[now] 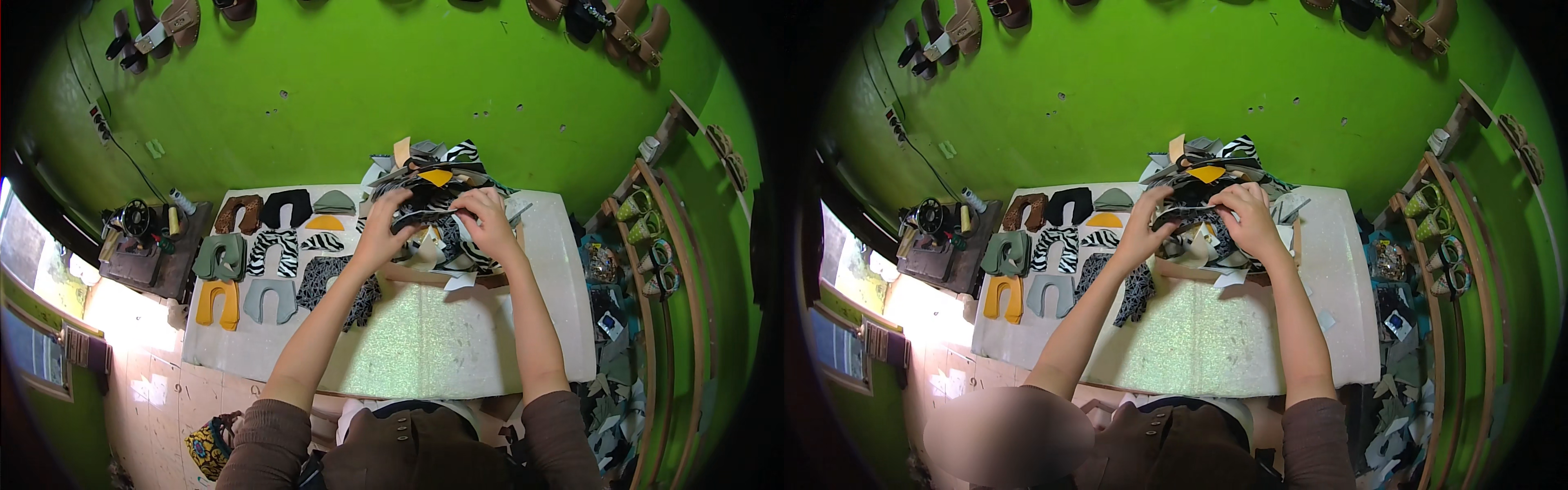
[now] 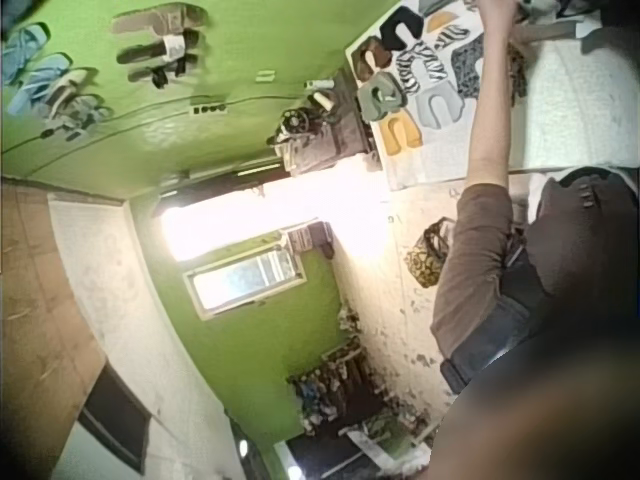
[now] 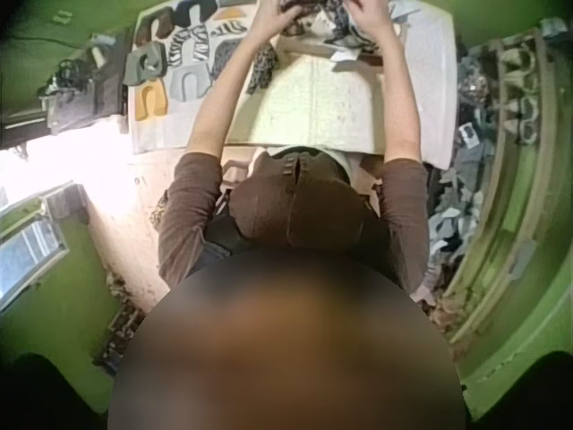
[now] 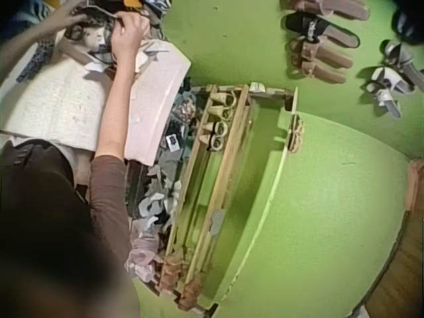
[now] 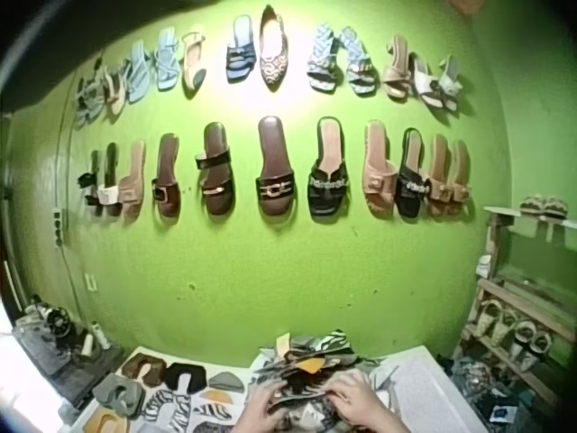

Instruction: Sort various patterned and colored shoe upper materials on a workbench.

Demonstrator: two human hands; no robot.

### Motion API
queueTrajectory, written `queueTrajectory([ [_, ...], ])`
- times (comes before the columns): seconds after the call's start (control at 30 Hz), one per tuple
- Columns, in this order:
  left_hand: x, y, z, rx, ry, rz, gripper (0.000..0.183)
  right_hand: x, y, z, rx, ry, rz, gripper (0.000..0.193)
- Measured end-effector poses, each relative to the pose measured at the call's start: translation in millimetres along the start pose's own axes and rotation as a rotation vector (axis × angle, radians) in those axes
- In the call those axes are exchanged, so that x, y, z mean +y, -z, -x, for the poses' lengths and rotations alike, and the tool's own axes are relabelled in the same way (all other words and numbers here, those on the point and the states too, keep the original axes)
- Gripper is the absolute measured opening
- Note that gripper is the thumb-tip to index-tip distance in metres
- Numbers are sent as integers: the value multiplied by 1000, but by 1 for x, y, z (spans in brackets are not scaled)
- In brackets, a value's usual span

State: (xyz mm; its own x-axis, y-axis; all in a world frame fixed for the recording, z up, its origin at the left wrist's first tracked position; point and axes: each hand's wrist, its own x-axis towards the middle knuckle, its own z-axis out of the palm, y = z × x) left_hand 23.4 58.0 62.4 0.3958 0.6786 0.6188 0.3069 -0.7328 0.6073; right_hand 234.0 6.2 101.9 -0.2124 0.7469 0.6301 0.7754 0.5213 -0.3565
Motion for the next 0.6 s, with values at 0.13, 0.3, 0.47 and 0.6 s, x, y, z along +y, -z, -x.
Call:
queueTrajectory([
  [0.13, 2, 9, 11, -176, 360, 230, 23, -6, 0, -1, -31, -85, -149, 16],
  [0.3, -20, 15, 35, -37, 409, 409, 23, -7, -11, 10, -192, -425, -394, 25],
  [0.47, -25, 39, 62, -38, 594, 428, 23, -27, -45, 32, -115, -614, -773, 24],
  [0.6, -39, 57, 99, 49, 712, 389, 21, -56, -86, 50, -126, -742, -887, 23],
])
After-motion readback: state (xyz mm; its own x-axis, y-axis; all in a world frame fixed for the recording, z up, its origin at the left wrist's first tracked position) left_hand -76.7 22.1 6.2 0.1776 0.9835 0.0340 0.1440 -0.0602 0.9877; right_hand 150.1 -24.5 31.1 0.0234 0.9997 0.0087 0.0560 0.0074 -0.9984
